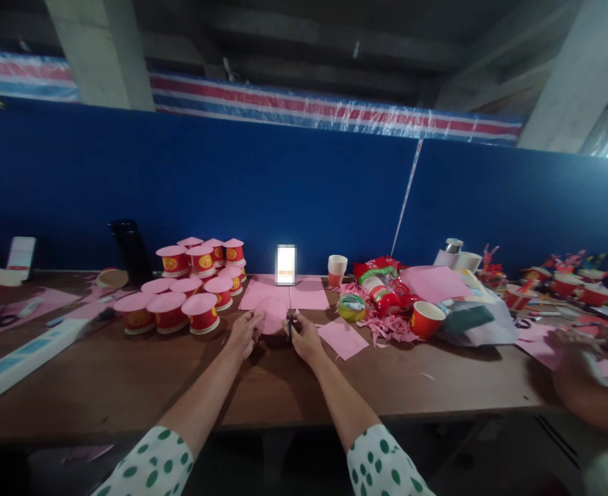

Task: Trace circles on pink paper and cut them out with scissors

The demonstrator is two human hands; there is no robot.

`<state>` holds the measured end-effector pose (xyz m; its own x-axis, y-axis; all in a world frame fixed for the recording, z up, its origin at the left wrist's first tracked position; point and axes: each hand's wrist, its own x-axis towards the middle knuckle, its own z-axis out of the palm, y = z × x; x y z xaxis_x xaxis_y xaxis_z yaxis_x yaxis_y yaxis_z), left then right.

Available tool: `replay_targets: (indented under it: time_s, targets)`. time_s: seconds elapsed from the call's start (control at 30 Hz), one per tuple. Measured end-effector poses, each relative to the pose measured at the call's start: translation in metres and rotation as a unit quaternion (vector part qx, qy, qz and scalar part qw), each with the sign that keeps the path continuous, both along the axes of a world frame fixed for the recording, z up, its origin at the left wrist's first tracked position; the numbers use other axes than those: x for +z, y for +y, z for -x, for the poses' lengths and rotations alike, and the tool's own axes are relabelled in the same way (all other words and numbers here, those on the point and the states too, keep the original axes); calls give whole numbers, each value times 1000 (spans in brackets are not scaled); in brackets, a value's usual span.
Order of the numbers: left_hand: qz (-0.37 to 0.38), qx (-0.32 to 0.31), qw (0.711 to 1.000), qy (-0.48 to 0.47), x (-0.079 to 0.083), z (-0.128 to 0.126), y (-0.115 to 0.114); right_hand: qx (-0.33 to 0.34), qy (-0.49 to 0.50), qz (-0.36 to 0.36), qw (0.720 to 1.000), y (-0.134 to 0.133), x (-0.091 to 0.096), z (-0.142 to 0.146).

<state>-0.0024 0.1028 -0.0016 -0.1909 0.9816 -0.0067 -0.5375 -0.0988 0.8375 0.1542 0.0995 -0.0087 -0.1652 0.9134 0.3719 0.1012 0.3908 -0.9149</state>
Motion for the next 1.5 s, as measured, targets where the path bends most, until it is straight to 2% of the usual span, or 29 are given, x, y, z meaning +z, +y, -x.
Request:
replay_targets:
  time_s: [0.23,0.47,0.8,1.07,1.5]
  targets:
    - [-4,-7,1000,6,-2,1,0,4,3,2,1000,2,-2,0]
    - [1,24,1000,-4,-2,0,1,24,17,24,999,2,-3,1]
    - [-7,24,1000,2,-1,0,0,47,-7,18,999,-3,1,1]
    - [-7,6,1000,-19,-2,-1,2,48,29,78,995,-5,3,4]
    - [-24,3,1000,5,-1,-1,1,54,25,68,996,-6,5,4]
